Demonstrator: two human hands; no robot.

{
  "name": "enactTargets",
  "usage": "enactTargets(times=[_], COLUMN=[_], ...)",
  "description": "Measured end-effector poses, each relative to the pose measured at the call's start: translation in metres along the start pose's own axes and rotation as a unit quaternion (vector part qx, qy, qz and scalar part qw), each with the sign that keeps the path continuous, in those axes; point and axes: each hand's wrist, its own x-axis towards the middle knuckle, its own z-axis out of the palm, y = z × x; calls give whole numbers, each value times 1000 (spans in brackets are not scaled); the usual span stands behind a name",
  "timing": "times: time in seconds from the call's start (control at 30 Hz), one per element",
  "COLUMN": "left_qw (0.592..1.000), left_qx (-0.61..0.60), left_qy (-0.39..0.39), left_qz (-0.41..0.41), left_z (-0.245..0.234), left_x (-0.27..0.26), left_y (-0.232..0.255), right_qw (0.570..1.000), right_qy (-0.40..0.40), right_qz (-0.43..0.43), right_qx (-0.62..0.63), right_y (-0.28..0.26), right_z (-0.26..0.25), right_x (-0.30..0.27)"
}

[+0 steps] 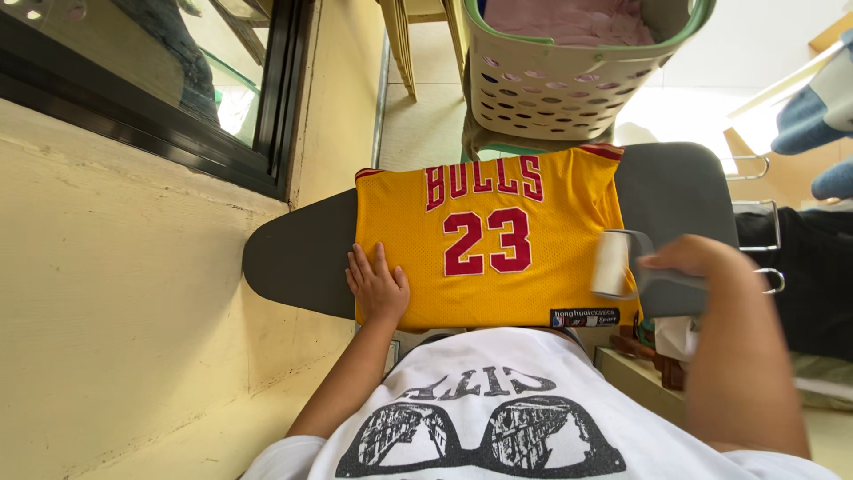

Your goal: The person spreads a jersey on an ironing board and rolls a lint roller across both sides of the garment while turning and repositioning it by hand.

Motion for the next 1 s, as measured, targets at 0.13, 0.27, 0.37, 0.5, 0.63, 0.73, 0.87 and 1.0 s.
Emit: enactTargets(times=[0.13,0.27,0.37,0.5,0.63,0.73,0.87,1.0], left_qw=[1000,995,988,981,935,848,774,774], left_qx=[0,-37,-85,-161,-302,-465,-578,-576], left_qy=[-8,-5,-35,-8,-137,-182,-101,-67], left_qz=[-26,-88,-127,-109,-122,-177,-237,-254], left_z=[-5,-11,-11,6,25,26,24,17], left_x=[11,27,40,53,63,77,104,142], left_y=[9,22,26,15,-1,-3,-7,5], right_qw=[992,885,803,804,809,876,826,795], right_qy=[53,250,526,575,582,411,459,478], right_qz=[87,105,196,-42,-43,-120,-185,-206], right_qx=[78,378,200,147,70,223,270,311], right_y=[62,28,-30,-97,-151,-149,-144,-157], right_z=[-18,-1,25,77,109,100,62,19], right_x=[-29,-34,-26,-45,-60,-49,-16,5])
